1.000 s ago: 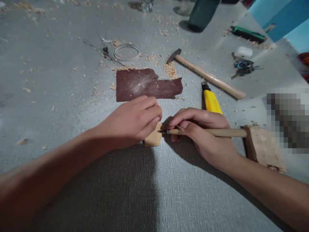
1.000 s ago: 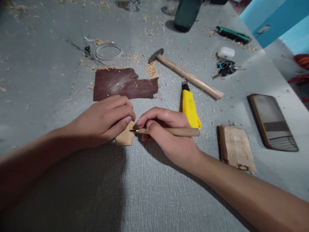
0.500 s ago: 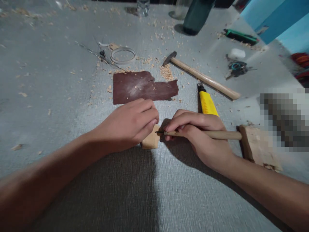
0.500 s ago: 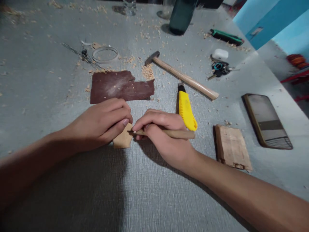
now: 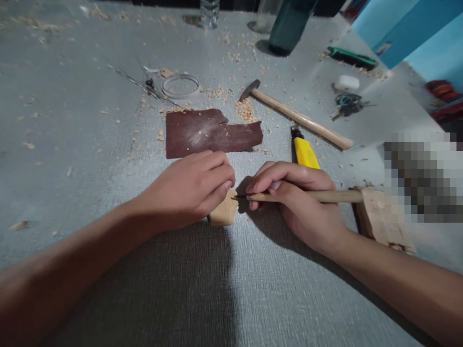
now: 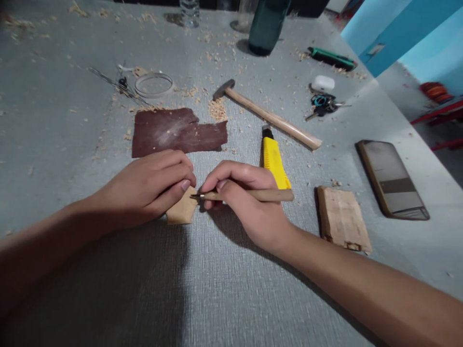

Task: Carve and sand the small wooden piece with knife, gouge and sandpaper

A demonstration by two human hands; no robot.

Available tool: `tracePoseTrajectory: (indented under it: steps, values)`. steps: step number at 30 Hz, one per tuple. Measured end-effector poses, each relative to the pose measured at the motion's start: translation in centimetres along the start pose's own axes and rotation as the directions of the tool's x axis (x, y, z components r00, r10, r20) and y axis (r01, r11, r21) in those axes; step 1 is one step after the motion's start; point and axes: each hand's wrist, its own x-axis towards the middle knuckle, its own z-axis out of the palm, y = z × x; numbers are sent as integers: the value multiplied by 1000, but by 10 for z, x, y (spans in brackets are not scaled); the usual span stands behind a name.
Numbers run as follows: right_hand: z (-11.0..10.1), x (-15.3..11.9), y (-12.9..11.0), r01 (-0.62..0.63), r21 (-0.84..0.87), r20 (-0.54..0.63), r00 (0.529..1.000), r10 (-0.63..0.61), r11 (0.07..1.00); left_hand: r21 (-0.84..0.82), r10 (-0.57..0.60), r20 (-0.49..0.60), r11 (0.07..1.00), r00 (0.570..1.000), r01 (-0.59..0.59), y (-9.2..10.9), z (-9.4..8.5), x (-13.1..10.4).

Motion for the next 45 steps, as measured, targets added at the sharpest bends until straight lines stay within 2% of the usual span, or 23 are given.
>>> tracePoseTrajectory:
  steps: [4, 7, 15, 22, 28, 33, 38, 45]
  values:
    - [1, 2, -2, 19, -81, 44, 999, -16, 997, -3, -1, 3, 1000, 1000, 1, 0, 1, 0]
    - [0, 1, -1, 26, -97, -2, 1000, -26, 995, -9, 8, 7, 1000, 1000, -8, 0, 1, 0]
    - [1, -1, -1, 37, -41, -48, 998, -39, 998, -25, -3, 24, 1000, 1000, 4, 0, 0, -1]
    - [1, -1, -3, -7, 96, -67, 998, 13, 995, -12, -14, 25, 1000, 1000, 15, 0, 0, -1]
    - [4, -3, -5, 1, -1, -6, 1000, -1, 1000, -2, 1, 31, 1000, 1000, -1, 0, 0, 0]
    - [7, -1, -6, -51, 20, -57, 997, 52, 998, -5, -6, 27, 1000, 1000, 6, -1, 0, -1]
    - [6, 1, -9, -92, -19, -38, 995, 91, 996, -5, -18, 42, 1000, 999, 18, 0, 0, 0]
    - [5, 1, -8, -18, -169, 14, 1000, 21, 985, 46, -2, 79, 999, 997, -2, 2, -1, 1]
